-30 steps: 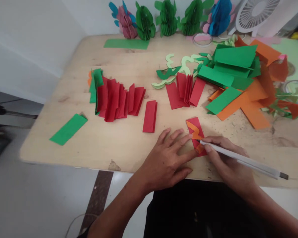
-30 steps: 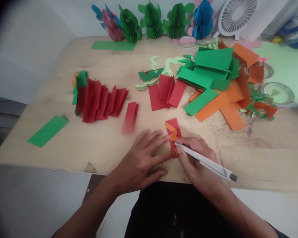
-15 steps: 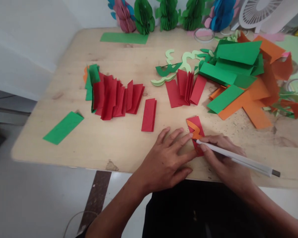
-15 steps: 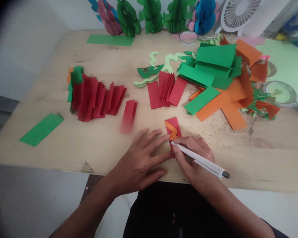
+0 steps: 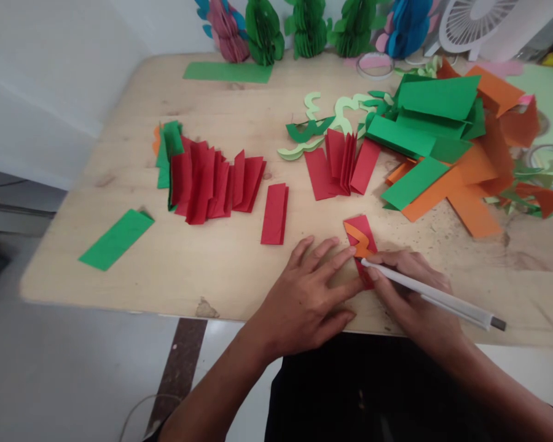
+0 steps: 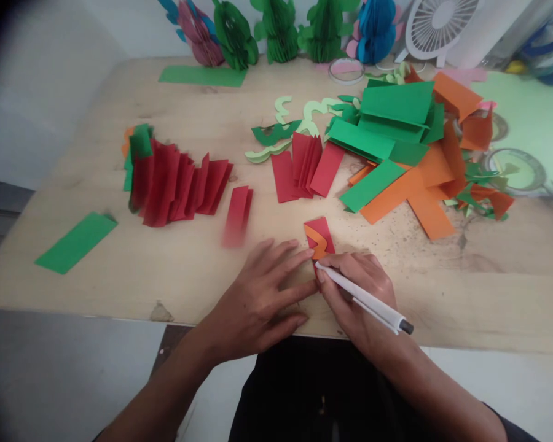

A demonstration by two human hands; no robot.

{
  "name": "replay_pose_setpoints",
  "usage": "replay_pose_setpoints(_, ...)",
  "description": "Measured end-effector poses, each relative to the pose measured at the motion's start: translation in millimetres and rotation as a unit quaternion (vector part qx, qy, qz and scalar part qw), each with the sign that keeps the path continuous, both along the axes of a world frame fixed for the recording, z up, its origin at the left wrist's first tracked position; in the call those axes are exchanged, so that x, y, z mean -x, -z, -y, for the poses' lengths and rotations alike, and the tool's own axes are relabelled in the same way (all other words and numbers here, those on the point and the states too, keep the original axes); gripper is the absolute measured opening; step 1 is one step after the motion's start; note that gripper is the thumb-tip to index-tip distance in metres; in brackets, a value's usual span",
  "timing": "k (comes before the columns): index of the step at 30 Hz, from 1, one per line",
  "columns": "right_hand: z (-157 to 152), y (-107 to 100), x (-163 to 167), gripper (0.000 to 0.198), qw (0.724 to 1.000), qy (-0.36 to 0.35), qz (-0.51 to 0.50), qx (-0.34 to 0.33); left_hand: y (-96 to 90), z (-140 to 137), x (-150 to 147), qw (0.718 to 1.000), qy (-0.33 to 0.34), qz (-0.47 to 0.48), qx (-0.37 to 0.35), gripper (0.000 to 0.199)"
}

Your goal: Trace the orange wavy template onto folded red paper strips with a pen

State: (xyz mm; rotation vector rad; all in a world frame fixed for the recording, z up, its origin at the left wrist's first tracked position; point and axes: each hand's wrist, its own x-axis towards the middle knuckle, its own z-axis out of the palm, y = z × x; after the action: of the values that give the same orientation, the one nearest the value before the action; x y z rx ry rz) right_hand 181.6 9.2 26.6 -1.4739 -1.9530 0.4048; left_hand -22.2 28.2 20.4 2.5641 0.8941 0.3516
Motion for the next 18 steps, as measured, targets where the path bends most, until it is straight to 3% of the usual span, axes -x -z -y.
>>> replay_pose_setpoints(18,5.0,-3.2,-6.4,0.006,1.000,0.021,0.016,-0.006,-0.1,0.2,-0.9,1.000,-0.001,-0.001,-0.001,0.048)
